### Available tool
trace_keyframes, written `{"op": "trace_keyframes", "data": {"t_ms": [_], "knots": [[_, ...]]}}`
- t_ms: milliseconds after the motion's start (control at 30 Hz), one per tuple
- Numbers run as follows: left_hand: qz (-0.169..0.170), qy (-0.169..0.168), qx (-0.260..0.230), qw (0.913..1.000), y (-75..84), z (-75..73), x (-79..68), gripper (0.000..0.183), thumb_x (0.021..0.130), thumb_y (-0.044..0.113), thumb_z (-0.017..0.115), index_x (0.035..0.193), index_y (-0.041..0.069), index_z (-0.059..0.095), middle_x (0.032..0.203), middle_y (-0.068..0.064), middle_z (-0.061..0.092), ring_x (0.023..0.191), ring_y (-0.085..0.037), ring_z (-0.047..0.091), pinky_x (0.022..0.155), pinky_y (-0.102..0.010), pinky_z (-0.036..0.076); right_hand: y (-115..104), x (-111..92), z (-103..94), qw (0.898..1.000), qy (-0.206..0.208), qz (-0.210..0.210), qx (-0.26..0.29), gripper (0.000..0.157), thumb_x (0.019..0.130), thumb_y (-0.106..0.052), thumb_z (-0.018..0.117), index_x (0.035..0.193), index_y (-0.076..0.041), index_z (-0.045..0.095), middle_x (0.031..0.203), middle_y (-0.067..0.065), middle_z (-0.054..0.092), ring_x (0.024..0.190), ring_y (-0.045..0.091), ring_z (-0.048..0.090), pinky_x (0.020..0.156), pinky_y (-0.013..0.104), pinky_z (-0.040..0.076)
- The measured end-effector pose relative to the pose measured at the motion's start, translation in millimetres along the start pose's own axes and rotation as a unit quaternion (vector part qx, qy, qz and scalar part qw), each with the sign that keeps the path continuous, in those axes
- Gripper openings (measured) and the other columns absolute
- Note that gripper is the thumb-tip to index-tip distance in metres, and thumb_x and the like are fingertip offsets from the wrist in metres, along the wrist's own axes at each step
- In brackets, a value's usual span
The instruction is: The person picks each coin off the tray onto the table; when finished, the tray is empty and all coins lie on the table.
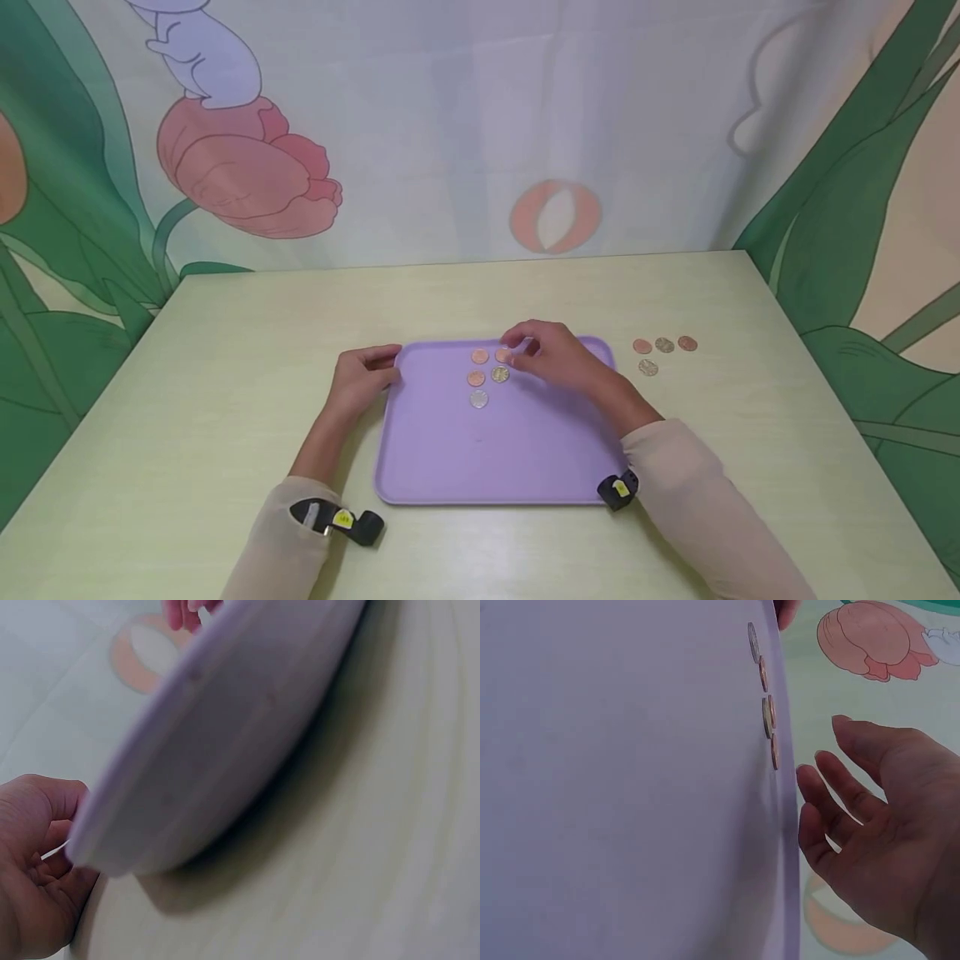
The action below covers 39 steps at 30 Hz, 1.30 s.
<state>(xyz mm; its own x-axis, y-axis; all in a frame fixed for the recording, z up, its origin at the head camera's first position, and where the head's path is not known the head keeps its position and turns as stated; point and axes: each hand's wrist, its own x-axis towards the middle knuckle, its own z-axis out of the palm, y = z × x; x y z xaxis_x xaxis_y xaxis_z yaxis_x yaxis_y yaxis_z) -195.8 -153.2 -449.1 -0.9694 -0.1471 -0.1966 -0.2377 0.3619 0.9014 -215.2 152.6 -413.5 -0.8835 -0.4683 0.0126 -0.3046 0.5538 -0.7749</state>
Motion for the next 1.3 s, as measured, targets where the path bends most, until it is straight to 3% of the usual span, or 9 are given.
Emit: {"op": "trace_keyframes", "data": {"t_ms": [167,567,933,1300], "knots": [[0.003,0.000,-0.001,1.0000,1.1,-0.1,-0.6,0.045,0.083,-0.001,0.065,0.127,0.003,0.071,0.123,-0.021,0.072,0.116,-0.029,0.068,0.091,-0.027,0.058,5,0,3.9,1.000,-0.003,0.003,-0.011,0.034,0.088,-0.004,0.073,0.121,0.000,0.069,0.117,0.017,0.072,0.093,0.023,0.064,0.079,0.028,0.054],[0.005,0.000,0.001,1.0000,1.2,0.2,-0.5,0.045,0.083,-0.001,0.066,0.127,0.003,0.070,0.123,-0.021,0.072,0.115,-0.029,0.069,0.090,-0.026,0.058,17,3,8.2,0.999,-0.016,-0.010,-0.037,0.035,0.082,-0.006,0.080,0.116,-0.002,0.071,0.103,0.014,0.069,0.080,0.014,0.054,0.071,0.020,0.046],[-0.001,0.003,-0.003,1.0000,-0.3,0.4,-0.1,0.044,0.083,-0.001,0.066,0.127,0.004,0.071,0.122,-0.021,0.072,0.115,-0.029,0.069,0.089,-0.024,0.057,17,7,11.3,0.996,-0.044,-0.018,-0.075,0.035,0.083,-0.014,0.082,0.117,-0.010,0.076,0.101,0.007,0.071,0.086,0.016,0.055,0.076,0.024,0.046],[-0.001,0.003,0.000,1.0000,-0.8,2.0,1.5,0.044,0.083,-0.001,0.067,0.127,0.004,0.071,0.121,-0.021,0.073,0.114,-0.028,0.069,0.092,-0.027,0.057,16,9,13.9,0.993,-0.047,-0.033,-0.104,0.024,0.085,-0.015,0.080,0.109,-0.013,0.079,0.096,0.003,0.072,0.090,0.016,0.060,0.081,0.028,0.048]]}}
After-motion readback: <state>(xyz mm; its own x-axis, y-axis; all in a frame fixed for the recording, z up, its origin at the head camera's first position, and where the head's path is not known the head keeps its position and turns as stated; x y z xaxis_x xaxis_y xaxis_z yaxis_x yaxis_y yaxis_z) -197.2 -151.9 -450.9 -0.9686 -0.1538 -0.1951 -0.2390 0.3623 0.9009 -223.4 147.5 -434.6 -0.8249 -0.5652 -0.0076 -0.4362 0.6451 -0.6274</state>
